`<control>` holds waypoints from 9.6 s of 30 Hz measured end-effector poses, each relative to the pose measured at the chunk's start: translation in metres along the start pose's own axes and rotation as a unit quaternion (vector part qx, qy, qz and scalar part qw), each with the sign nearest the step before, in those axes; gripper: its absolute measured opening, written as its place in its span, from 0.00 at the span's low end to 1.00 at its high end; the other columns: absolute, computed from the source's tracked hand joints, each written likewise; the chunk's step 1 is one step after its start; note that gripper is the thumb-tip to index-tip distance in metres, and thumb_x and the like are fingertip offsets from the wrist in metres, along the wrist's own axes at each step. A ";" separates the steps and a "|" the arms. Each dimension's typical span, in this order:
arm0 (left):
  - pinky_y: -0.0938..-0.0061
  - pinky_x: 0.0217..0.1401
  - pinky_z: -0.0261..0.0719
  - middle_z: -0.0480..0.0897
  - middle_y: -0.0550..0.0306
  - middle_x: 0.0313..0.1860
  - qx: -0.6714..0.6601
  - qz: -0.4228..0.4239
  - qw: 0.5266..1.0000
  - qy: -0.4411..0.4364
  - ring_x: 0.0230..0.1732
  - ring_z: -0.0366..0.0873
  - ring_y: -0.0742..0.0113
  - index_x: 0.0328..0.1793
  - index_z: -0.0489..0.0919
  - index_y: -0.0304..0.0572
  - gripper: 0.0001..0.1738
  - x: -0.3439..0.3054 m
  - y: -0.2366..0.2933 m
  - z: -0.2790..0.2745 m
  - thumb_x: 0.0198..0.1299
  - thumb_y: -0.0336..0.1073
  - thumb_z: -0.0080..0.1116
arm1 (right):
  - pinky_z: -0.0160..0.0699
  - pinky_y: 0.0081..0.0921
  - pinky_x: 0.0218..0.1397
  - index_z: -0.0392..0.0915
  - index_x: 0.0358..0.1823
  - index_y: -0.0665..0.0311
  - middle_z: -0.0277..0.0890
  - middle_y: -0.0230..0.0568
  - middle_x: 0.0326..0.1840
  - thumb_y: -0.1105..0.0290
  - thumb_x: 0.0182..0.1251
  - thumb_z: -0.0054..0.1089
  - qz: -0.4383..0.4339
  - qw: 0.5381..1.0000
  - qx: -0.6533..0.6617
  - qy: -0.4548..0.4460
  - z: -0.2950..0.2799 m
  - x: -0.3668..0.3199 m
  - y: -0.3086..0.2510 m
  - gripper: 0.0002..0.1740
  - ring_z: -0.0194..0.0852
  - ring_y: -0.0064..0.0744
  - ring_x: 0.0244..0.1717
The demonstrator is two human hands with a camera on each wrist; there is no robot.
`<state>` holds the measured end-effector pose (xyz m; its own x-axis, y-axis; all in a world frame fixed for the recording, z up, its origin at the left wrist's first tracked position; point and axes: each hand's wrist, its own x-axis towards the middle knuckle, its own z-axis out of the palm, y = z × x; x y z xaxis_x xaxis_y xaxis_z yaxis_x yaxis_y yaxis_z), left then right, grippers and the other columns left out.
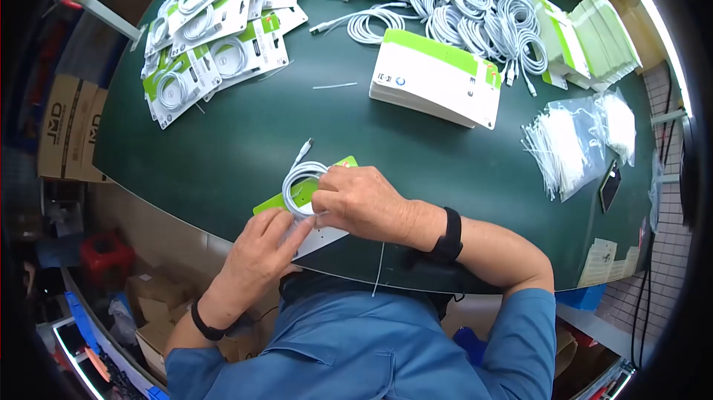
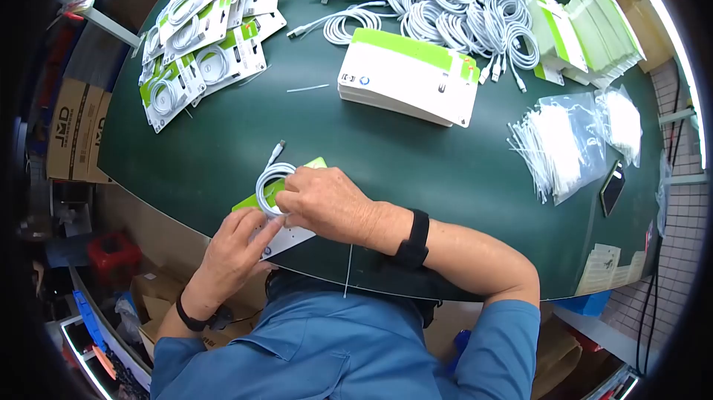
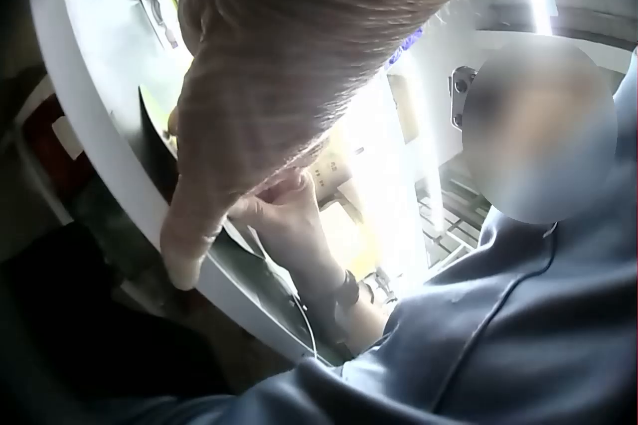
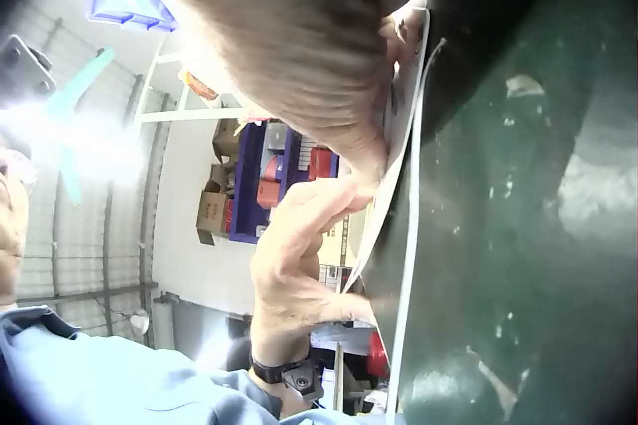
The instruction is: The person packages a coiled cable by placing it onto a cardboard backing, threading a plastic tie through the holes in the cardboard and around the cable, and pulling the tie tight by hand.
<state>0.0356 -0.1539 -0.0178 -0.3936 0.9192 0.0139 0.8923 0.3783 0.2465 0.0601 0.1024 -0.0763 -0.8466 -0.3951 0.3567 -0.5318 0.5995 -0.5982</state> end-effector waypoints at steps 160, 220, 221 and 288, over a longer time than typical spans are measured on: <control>0.71 0.31 0.74 0.92 0.55 0.44 -0.092 0.244 0.929 0.262 0.40 0.92 0.61 0.45 0.88 0.40 0.11 0.108 0.015 0.009 0.56 0.30 0.73 | 0.79 0.34 0.39 0.84 0.44 0.62 0.84 0.34 0.43 0.66 0.57 0.79 -0.042 0.985 -0.160 0.039 -0.101 -0.061 -0.034 0.16 0.80 0.37 0.41; 0.75 0.31 0.83 0.86 0.53 0.50 -0.776 -0.219 0.569 0.162 0.38 0.85 0.71 0.68 0.78 0.36 0.17 0.089 0.049 0.025 0.78 0.32 0.64 | 0.73 0.29 0.33 0.89 0.47 0.63 0.86 0.37 0.46 0.67 0.50 0.74 -0.171 0.942 -0.250 0.142 -0.084 -0.056 -0.033 0.21 0.77 0.31 0.35; 0.76 0.30 0.83 0.87 0.52 0.49 -0.775 -0.214 0.574 0.156 0.36 0.85 0.71 0.67 0.78 0.35 0.16 0.092 0.048 0.025 0.78 0.32 0.64 | 0.74 0.29 0.33 0.89 0.48 0.63 0.86 0.36 0.46 0.67 0.51 0.76 -0.166 0.946 -0.239 0.144 -0.085 -0.056 -0.032 0.20 0.77 0.31 0.35; 0.79 0.24 0.77 0.85 0.61 0.27 -0.632 -0.182 0.750 0.074 0.23 0.80 0.78 0.46 0.87 0.33 0.14 0.158 0.016 0.021 0.75 0.40 0.68 | 0.79 0.31 0.31 0.83 0.44 0.65 0.80 0.38 0.38 0.74 0.54 0.76 -0.015 0.936 -0.293 0.193 -0.074 -0.048 -0.014 0.15 0.80 0.34 0.31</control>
<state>-0.0078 -0.0001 -0.0318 -0.6635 0.7229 -0.1926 -0.1660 0.1088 0.9801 0.1065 0.1648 -0.0324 -0.7169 -0.2045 0.6665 -0.3802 0.9160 -0.1279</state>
